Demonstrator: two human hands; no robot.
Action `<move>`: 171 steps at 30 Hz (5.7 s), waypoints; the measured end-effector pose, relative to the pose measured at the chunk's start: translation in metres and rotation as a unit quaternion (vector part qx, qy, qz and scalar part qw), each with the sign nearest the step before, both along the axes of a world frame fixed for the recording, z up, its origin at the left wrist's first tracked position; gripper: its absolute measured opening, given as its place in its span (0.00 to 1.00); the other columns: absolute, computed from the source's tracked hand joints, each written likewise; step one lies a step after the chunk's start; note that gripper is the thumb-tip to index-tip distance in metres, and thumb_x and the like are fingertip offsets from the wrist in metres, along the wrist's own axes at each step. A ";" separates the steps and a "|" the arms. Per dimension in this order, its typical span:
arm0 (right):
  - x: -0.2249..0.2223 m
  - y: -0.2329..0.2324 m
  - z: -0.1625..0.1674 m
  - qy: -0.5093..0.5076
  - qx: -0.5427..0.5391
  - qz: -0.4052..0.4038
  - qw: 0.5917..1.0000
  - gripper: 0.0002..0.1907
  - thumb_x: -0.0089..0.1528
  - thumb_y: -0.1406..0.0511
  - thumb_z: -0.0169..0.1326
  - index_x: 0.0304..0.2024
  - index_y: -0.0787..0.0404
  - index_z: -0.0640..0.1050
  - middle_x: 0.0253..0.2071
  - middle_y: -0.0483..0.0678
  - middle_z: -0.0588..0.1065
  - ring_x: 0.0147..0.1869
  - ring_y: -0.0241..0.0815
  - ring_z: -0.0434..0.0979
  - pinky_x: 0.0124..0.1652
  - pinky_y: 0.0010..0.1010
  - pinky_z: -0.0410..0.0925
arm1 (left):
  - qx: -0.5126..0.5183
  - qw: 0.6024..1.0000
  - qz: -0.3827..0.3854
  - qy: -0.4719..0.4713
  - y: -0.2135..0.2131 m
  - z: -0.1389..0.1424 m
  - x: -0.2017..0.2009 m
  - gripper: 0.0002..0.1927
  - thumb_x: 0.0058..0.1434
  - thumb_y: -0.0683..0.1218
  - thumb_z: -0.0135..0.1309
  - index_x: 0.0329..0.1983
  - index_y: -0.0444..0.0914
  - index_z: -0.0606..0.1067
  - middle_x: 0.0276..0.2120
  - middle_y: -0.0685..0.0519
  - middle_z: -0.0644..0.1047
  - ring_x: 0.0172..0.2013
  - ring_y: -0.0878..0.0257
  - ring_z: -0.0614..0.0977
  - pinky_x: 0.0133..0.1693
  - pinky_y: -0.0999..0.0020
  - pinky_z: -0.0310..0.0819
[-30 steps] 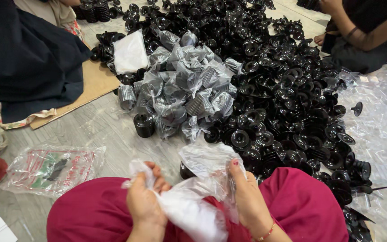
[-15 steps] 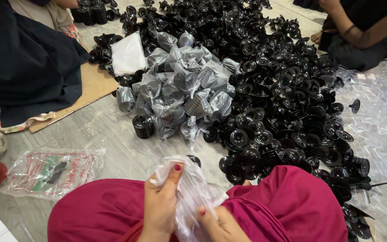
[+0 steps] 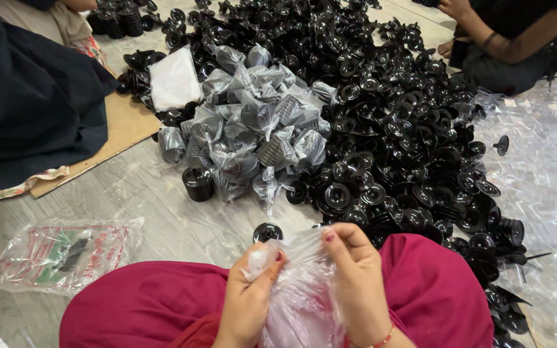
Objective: The person sits on the floor among large piles of black plastic parts and wraps each part in a small clear plastic bag, twisting the bag closed and placing the wrapped part on a growing pile of wrapped parts. Other people nearby perform the same wrapping work.
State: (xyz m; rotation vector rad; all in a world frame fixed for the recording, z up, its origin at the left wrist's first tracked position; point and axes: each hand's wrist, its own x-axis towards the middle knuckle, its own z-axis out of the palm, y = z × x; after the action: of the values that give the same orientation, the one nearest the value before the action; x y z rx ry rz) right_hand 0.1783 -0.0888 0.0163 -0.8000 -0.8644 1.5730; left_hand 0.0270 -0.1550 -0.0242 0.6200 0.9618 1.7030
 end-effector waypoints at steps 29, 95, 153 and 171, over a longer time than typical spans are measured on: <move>0.000 0.027 -0.007 0.252 -0.085 0.337 0.903 0.17 0.73 0.59 0.51 0.31 0.60 0.70 0.31 0.45 0.71 0.37 0.37 0.70 0.43 0.30 0.66 | -0.075 0.927 -0.121 -0.348 -0.002 -0.009 -0.027 0.14 0.59 0.54 0.49 0.27 0.40 0.70 0.24 0.52 0.76 0.28 0.63 0.78 0.36 0.67 0.77; -0.001 0.061 0.083 -0.637 0.458 0.211 0.583 0.05 0.50 0.65 0.64 0.27 0.54 0.80 0.29 0.43 0.75 0.40 0.43 0.79 0.63 0.56 0.56 | -0.120 0.725 -0.048 0.676 0.037 0.084 -0.057 0.28 0.52 0.54 0.67 0.57 0.49 0.75 0.37 0.51 0.81 0.40 0.48 0.83 0.39 0.53 0.75; 0.016 0.006 0.025 -0.596 0.356 0.074 0.716 0.03 0.57 0.66 0.59 0.32 0.57 0.82 0.33 0.45 0.78 0.32 0.47 0.80 0.31 0.36 0.71 | -0.158 0.958 -0.236 0.034 0.026 -0.012 -0.032 0.16 0.67 0.51 0.56 0.36 0.32 0.83 0.28 0.55 0.80 0.22 0.72 0.69 0.26 0.75 0.62; 0.010 0.010 0.006 -0.132 0.026 0.236 0.962 0.04 0.59 0.69 0.61 0.31 0.65 0.84 0.68 0.53 0.71 0.67 0.45 0.70 0.61 0.39 0.64 | -0.045 0.963 -0.246 0.096 0.015 0.009 -0.028 0.03 0.59 0.36 0.63 0.36 0.31 0.81 0.30 0.56 0.82 0.31 0.72 0.80 0.34 0.75 0.74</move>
State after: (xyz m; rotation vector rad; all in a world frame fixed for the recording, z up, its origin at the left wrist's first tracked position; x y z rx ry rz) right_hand 0.1884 -0.0790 0.0227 -0.8162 -1.3624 1.8690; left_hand -0.0006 -0.1401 -0.0153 0.8926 0.9180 1.1678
